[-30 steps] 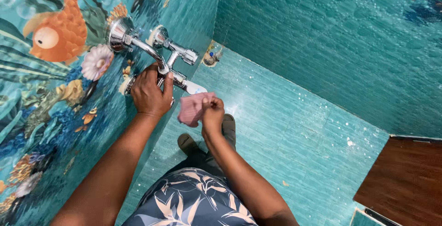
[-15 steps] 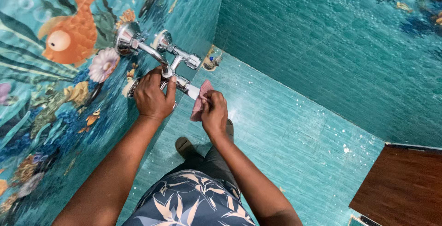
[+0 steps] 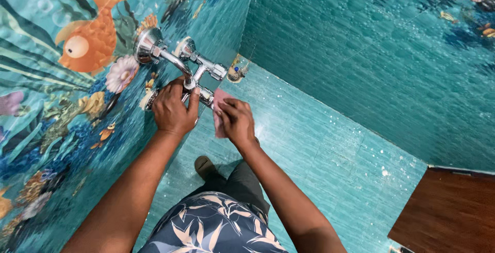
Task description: The person cleans a chrome faucet assembly on a decorated wall by hand with a pink cloth, wiping the main body, handles, and spout.
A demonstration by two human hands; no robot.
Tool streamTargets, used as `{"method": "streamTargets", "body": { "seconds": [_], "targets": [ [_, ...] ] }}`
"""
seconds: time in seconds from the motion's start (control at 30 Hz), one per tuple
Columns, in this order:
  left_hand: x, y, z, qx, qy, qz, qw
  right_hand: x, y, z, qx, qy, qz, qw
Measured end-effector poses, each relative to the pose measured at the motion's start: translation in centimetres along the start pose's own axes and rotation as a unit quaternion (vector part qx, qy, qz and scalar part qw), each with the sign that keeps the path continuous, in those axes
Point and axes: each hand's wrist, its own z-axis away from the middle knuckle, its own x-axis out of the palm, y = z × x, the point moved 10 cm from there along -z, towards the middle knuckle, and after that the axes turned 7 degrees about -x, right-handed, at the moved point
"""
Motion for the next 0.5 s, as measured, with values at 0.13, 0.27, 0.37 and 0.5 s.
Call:
{"method": "streamTargets", "body": {
  "seconds": [0.13, 0.27, 0.37, 0.5],
  "targets": [
    [-0.2, 0.0, 0.1, 0.007, 0.007, 0.015, 1.000, -0.5, -1.3, 0.5, -0.079, -0.016, 0.037, 0.996],
    [-0.2, 0.1, 0.2, 0.002, 0.004, 0.013, 1.000, 0.9, -2.9, -0.1, -0.122, 0.012, 0.058, 0.991],
    [-0.1, -0.1, 0.2, -0.004, 0.000, 0.014, 1.000, 2.2, -3.6, -0.5, -0.126, 0.021, 0.081, 0.988],
    [-0.2, 0.2, -0.1, 0.003, 0.007, 0.014, 1.000, 0.9, -3.7, 0.8, -0.162, 0.007, 0.087, 0.983]
  ]
}}
